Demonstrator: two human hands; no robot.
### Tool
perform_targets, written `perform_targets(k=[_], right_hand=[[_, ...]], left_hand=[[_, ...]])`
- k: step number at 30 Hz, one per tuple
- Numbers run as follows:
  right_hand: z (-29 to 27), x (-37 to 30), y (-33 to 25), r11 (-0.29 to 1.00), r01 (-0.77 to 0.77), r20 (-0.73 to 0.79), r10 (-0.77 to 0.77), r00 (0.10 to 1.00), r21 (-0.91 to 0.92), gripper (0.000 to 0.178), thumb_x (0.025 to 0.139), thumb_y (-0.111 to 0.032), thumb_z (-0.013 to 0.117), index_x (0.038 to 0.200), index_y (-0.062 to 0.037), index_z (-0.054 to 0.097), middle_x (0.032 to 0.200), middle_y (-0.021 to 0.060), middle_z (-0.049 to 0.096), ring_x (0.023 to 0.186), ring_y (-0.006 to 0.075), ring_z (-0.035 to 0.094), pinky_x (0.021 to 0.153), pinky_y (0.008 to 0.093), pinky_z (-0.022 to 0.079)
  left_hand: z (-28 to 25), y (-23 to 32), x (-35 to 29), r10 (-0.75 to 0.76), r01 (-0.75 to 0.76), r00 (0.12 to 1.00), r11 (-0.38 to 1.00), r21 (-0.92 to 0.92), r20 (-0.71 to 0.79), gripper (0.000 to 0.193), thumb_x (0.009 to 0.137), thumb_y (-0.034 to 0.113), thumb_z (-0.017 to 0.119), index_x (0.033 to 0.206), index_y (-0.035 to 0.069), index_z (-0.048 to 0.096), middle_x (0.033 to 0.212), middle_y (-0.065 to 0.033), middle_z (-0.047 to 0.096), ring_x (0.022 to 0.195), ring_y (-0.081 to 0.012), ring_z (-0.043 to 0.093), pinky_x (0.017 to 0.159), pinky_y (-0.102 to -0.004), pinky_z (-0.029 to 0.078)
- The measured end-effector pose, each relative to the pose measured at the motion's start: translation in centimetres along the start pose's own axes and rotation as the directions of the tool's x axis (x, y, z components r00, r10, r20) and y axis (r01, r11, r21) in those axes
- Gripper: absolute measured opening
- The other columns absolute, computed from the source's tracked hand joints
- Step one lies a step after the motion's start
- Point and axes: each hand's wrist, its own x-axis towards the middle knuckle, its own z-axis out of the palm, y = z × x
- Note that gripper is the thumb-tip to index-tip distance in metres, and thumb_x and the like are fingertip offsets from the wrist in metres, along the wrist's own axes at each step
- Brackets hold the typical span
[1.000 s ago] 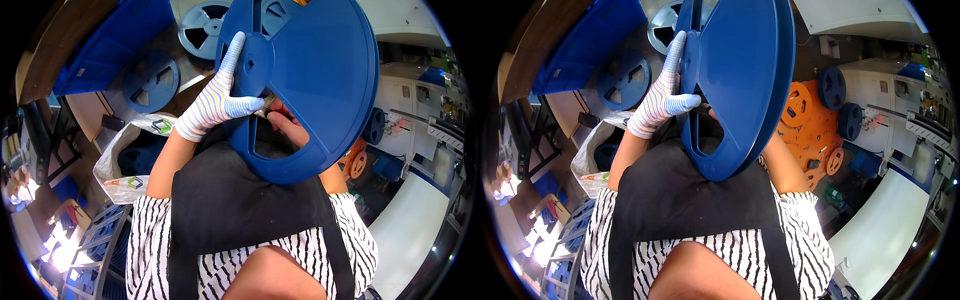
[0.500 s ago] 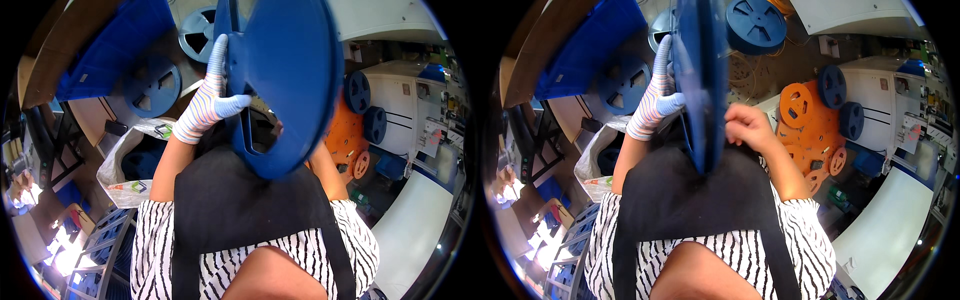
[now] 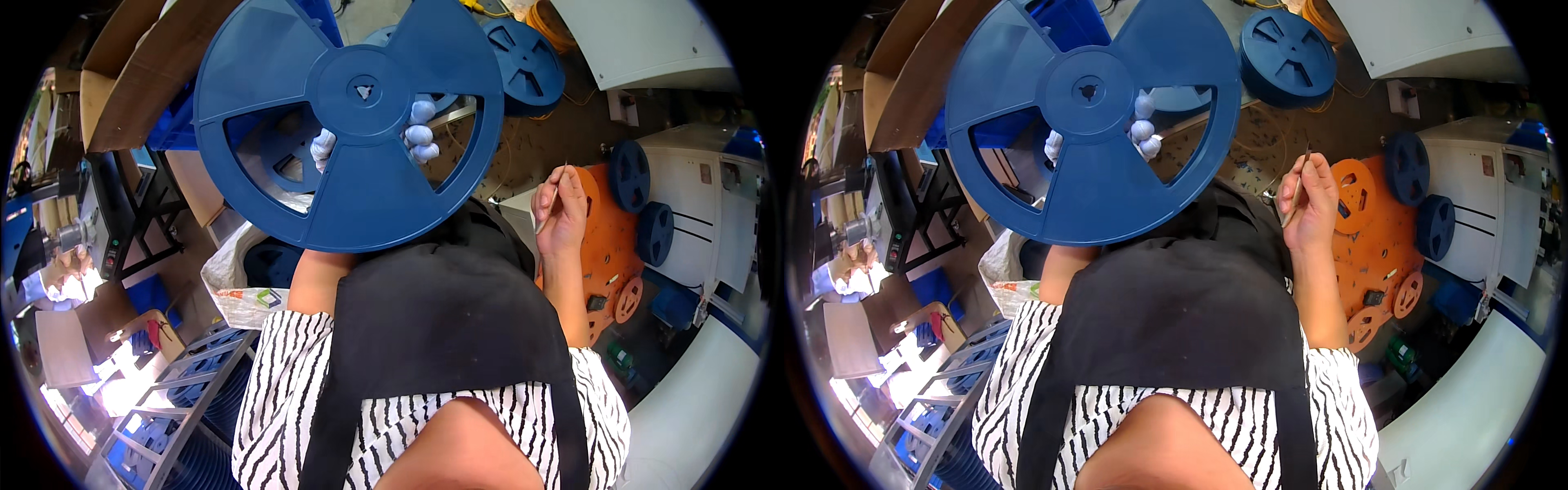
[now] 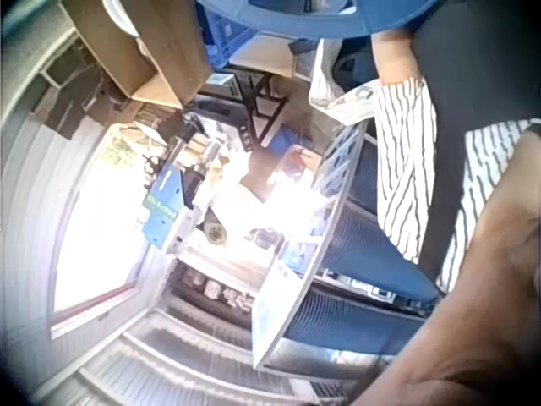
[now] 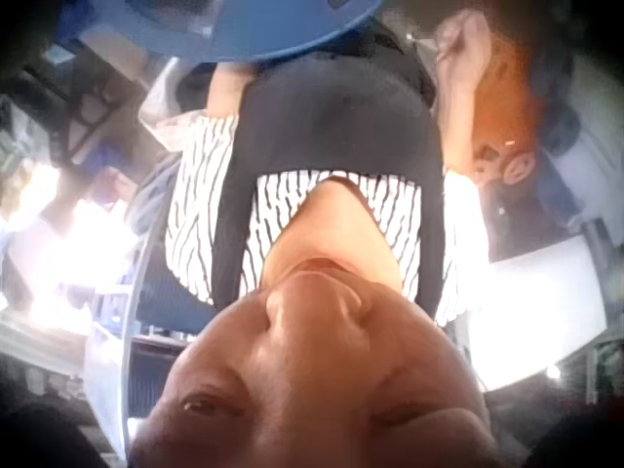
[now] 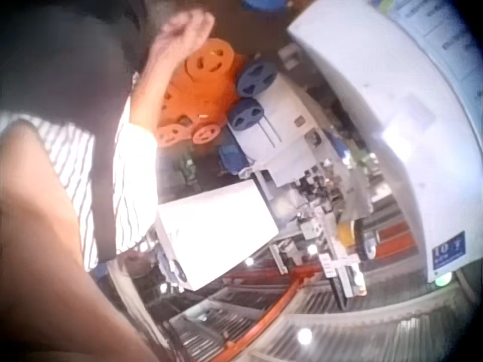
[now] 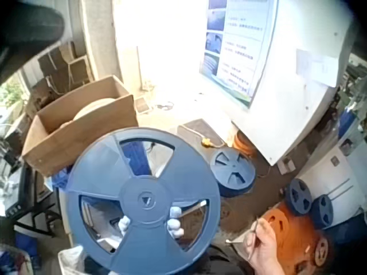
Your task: The person retrieves blue plastic reels from a rack and a bag, then uses a small metal tool to scrape and smooth the edges of each reel. The person handles the reels one at a time, rotating them to access different edges, and places finished reels on the floor.
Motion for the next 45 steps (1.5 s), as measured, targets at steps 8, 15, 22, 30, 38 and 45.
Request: perform_targets(k=[8,15,22,30,38,45], right_hand=[[4.6,2.5,-4.3,0.717,0.167,0.143,-0.094,0.985,-0.677,0.011,0.098,-0.016,0.062,0.094,-0.0061,0.06,0.072,-0.0013,0.06,0.063,0.0042,0.055,0.052,0.0204,0.042],[9.7,4.3,-3.6,-0.253,0.825,0.858,-0.042,0.512,-0.505,0.011,0.082,-0.014,0.069,0.084,-0.0099,0.058,0.066,0.0025,0.057,0.059,0.02,0.059,0.053,0.0296,0.045],[10.5,4.4,-2.2,-0.382,0.844,0.896,0.081,0.436,-0.376,0.013,0.072,-0.008,0.064,0.083,-0.0125,0.059,0.062,-0.0007,0.053,0.06,0.0165,0.061,0.054,0.0298,0.047],[9.7,3.0,-2.3,-0.399,0.804,0.821,0.182,0.541,-0.441,0.013,0.077,-0.01,0.068,0.082,-0.0121,0.056,0.063,0.0007,0.054,0.06,0.0176,0.061,0.053,0.0317,0.047],[8.5,1.9,-3.7,-0.357,0.773,0.751,0.233,0.618,-0.525,0.015,0.073,-0.01,0.069,0.081,-0.0101,0.056,0.062,0.0032,0.058,0.059,0.0214,0.064,0.054,0.0337,0.049],[9.5,3.3,-5.5,0.353,0.385,0.395,-0.046,0.917,-0.853,0.011,0.091,-0.016,0.067,0.092,-0.0078,0.06,0.066,0.0014,0.062,0.055,0.0134,0.059,0.052,0.0266,0.044]], left_hand=[[1.3,1.0,-2.2,-0.106,0.105,0.994,0.991,-0.084,-0.011,0.079,0.087,0.041,0.063,0.144,-0.005,0.035,0.132,-0.0333,0.047,0.117,-0.0481,0.057,0.097,-0.0536,0.053],[1.6,2.5,-3.5,-0.23,0.23,0.96,0.973,-0.022,-0.159,0.077,0.088,0.044,0.062,0.146,0.0,0.037,0.132,-0.0327,0.048,0.112,-0.0518,0.056,0.092,-0.055,0.054],[2.5,1.4,-3.9,-0.228,0.233,0.947,0.973,-0.005,-0.225,0.076,0.089,0.049,0.059,0.145,0.002,0.041,0.126,-0.0328,0.051,0.108,-0.0513,0.051,0.091,-0.0556,0.052],[2.7,0.1,-3.7,-0.174,0.19,0.95,0.981,0.038,-0.258,0.07,0.093,0.042,0.056,0.138,-0.009,0.042,0.113,-0.0383,0.054,0.105,-0.0587,0.059,0.088,-0.0615,0.055],[3.2,-0.4,-3.8,-0.184,0.184,0.946,0.983,-0.025,-0.266,0.072,0.091,0.041,0.059,0.141,-0.006,0.04,0.117,-0.0358,0.053,0.104,-0.0567,0.059,0.09,-0.0583,0.054],[3.0,0.4,-2.8,-0.047,0.124,0.976,0.922,0.367,-0.212,0.076,0.083,0.039,0.07,0.14,-0.002,0.043,0.117,-0.0275,0.057,0.109,-0.0437,0.061,0.097,-0.0503,0.053]])
